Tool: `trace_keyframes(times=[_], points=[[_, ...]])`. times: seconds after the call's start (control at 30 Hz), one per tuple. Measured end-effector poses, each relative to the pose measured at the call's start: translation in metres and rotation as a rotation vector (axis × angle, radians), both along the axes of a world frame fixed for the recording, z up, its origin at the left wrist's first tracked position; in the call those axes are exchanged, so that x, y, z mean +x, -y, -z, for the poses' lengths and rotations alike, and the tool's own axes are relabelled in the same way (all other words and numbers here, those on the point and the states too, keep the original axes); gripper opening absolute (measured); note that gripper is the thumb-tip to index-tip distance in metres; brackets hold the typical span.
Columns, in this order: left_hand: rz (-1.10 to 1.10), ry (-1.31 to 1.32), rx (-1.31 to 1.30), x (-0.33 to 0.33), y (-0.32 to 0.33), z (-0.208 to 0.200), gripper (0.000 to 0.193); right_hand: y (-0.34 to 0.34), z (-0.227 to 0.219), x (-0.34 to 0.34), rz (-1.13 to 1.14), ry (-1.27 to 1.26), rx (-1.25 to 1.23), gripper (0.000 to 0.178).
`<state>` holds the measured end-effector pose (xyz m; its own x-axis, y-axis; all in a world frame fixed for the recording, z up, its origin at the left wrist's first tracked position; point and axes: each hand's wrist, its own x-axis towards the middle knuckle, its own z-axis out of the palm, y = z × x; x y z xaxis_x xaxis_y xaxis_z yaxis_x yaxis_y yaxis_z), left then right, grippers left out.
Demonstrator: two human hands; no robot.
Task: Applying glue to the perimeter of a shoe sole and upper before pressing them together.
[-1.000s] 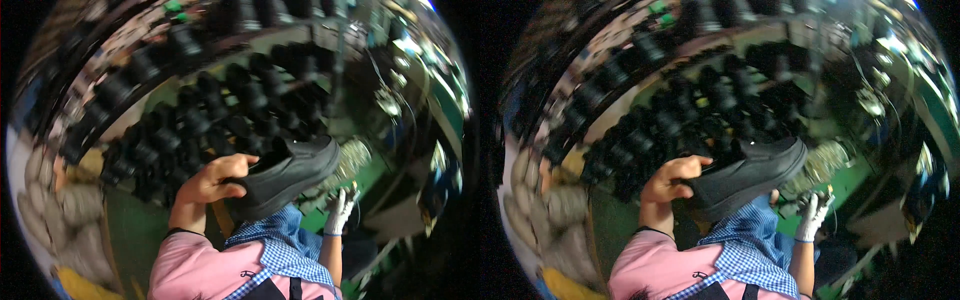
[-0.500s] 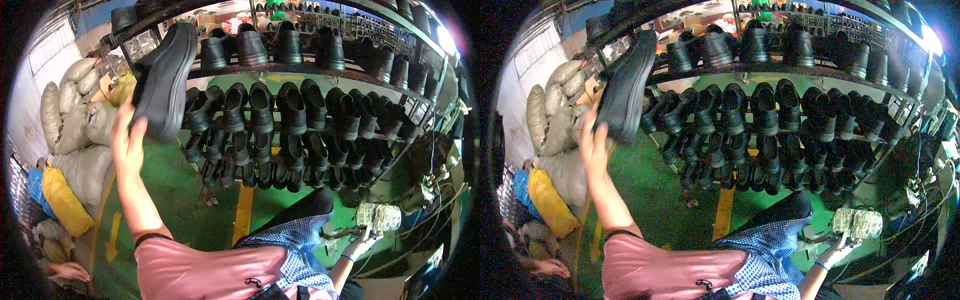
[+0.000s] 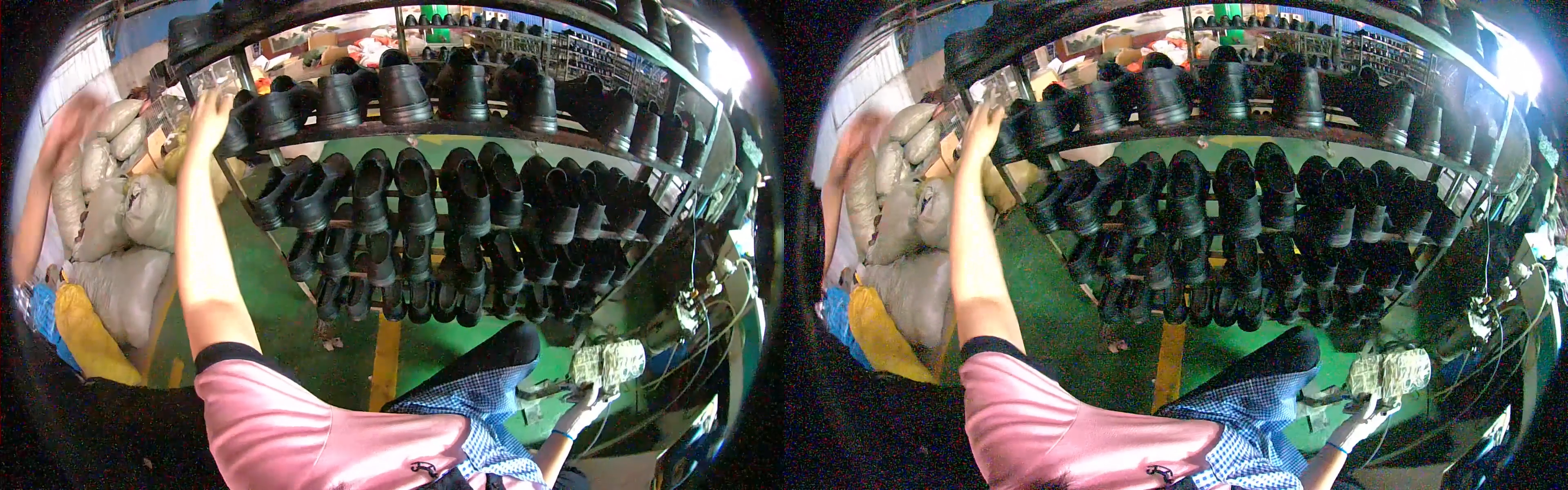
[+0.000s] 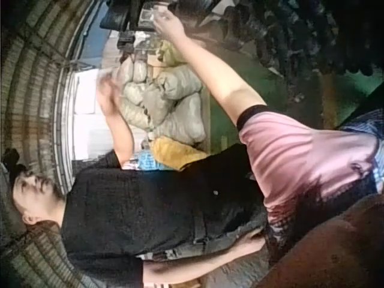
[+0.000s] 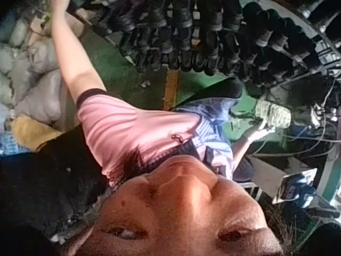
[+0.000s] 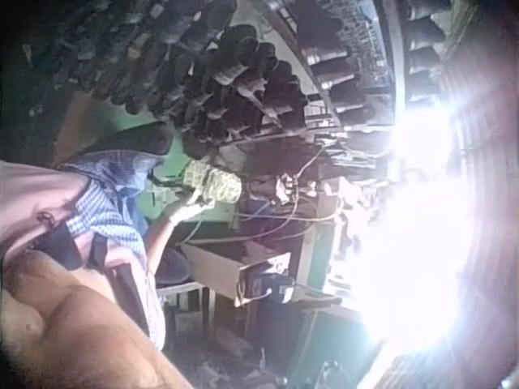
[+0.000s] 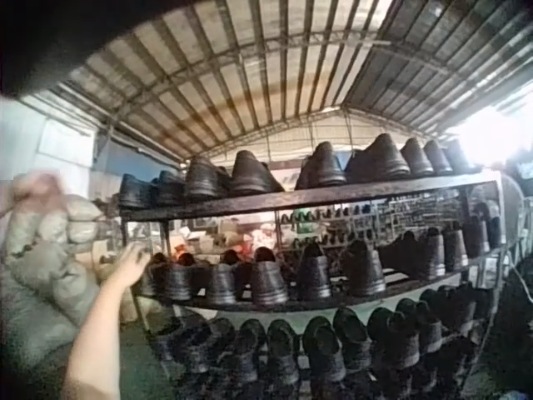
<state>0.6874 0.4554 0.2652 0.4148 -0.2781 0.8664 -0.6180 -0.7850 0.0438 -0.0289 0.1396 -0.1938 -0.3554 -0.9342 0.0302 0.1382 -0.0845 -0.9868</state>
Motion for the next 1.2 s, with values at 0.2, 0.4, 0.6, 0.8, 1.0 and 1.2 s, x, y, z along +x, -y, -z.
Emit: trace_keyframes(times=[0.2, 0.4, 0.6, 0.8, 1.0, 1.2], points=[[-0.081, -0.076, 0.291, -0.029, -0.032, 0.009, 0.048, -0.007, -0.011, 0.004, 0.065, -0.249, -0.129, 0.078], [0.072, 0.169, -0.16, -0.212, -0.028, 0.058, 0.034, -0.01, -0.022, 0.011, -0.013, -0.084, -0.073, 0.081], [0.72, -0.379, 0.188, -0.378, -0.01, 0.105, 0.026, -0.011, -0.023, -0.004, -0.098, -0.109, 0.059, 0.063], [1.495, -0.701, 0.281, -0.391, 0.108, 0.171, 0.028, -0.02, -0.03, -0.004, -0.047, -0.059, -0.021, 0.065], [2.039, -0.208, 0.39, -0.486, 0.276, 0.255, 0.02, -0.031, -0.036, -0.002, -0.013, -0.177, -0.071, 0.078], [2.045, -0.159, 0.626, -0.54, 0.334, 0.32, 0.019, -0.035, -0.017, -0.004, 0.018, -0.287, 0.02, 0.072]])
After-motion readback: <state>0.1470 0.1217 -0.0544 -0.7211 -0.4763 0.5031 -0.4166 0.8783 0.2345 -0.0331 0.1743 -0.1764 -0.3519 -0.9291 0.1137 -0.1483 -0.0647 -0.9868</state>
